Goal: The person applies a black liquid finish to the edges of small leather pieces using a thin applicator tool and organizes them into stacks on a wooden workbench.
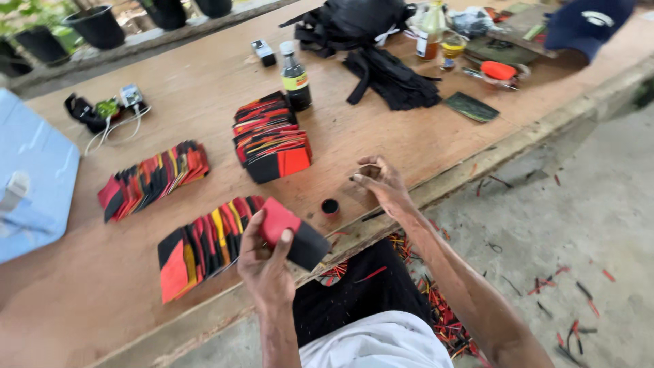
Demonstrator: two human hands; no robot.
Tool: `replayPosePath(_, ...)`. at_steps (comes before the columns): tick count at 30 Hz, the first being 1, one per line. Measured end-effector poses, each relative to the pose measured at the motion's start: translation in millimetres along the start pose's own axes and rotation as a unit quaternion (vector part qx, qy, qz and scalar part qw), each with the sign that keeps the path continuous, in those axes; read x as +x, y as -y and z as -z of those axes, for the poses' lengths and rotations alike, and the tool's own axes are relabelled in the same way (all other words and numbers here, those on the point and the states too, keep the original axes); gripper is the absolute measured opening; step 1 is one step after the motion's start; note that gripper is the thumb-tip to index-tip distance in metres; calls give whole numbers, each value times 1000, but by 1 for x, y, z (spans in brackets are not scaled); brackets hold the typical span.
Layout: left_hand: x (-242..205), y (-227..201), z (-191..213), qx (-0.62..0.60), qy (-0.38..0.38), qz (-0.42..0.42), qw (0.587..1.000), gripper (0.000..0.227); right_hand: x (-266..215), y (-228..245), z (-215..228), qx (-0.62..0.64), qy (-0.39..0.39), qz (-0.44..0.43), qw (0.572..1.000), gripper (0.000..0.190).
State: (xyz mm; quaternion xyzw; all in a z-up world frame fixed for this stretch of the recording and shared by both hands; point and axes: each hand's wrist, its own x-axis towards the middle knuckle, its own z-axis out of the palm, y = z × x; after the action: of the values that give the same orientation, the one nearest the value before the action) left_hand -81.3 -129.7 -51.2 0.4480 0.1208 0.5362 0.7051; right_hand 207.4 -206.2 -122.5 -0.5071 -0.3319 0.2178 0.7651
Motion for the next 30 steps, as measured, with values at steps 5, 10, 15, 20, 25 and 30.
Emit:
replayPosePath(5, 5, 9, -22, 15, 33, -61, 997, 61, 2, 3, 6, 55, 10, 7, 998, 46)
replayPosePath(10, -8, 1, -28, 97, 0, -25, 995, 56, -4, -1, 7, 81, 19, 0, 997, 46)
replayPosePath(15, -2, -10, -17, 108, -10, -13, 994, 20, -6, 1, 8, 71, 27, 13, 997, 44)
replayPosePath(20, 20, -14, -25, 100, 25, -46, 994, 14, -2, 18, 6, 149, -12, -65, 987, 40)
replayPosePath(25, 48, -10, -77, 189, 134, -67, 970, 20, -16, 52, 2, 191, -25, -87, 977, 41)
replayPosePath(30, 49, -28, -72, 178, 242, -126, 946, 34, -27, 74, -15, 197, 29, -6, 980, 43)
